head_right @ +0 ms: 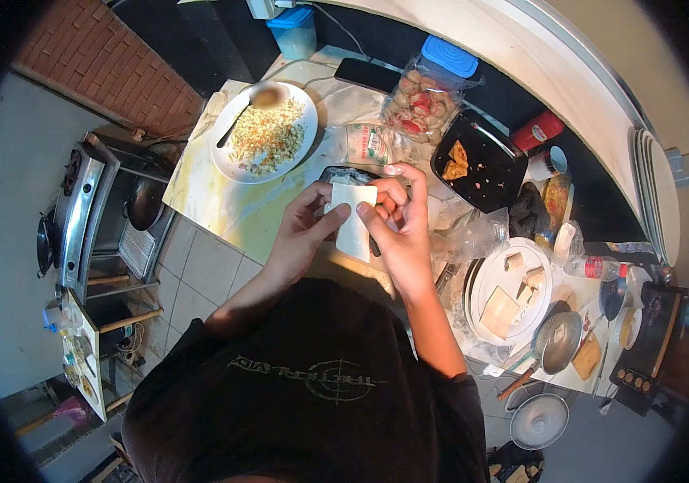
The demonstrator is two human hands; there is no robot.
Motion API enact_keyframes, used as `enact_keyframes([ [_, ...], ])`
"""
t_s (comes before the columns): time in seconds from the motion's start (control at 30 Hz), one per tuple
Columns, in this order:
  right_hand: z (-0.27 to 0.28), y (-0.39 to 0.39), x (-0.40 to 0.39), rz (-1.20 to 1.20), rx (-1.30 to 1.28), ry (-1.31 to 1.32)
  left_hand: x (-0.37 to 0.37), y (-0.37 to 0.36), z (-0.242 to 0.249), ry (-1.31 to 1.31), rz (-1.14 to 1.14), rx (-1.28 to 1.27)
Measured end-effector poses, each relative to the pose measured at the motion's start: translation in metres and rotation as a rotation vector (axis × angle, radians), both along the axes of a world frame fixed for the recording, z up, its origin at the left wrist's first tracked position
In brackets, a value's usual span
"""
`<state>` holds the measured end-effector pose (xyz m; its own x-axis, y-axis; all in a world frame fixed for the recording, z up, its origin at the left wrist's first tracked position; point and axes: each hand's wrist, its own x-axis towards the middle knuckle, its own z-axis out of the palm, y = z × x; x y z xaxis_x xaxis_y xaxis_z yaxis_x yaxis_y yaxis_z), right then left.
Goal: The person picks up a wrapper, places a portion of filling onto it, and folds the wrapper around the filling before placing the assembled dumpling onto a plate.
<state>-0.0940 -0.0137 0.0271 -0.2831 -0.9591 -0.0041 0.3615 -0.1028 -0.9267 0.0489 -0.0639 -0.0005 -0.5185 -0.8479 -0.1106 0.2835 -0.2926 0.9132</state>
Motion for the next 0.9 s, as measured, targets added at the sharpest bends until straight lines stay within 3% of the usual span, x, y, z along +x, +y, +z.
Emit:
enact_keyframes([
  [0.23,-0.003,-0.002,-0.005,0.042,-0.048,0.009,0.004,-0.002,-0.004,0.017,-0.087,0.012],
  [0.4,0.001,0.000,-0.012,0.109,-0.078,0.034,0.007,-0.003,0.003,0.173,-0.173,0.183],
  [0.6,0.003,0.000,-0.013,0.100,-0.087,0.030,0.005,-0.002,0.001,0.250,-0.232,0.213],
  [0.9,-0.001,0.001,-0.018,0.100,-0.051,0.023,0.011,-0.003,0.000,0.027,-0.275,0.154],
])
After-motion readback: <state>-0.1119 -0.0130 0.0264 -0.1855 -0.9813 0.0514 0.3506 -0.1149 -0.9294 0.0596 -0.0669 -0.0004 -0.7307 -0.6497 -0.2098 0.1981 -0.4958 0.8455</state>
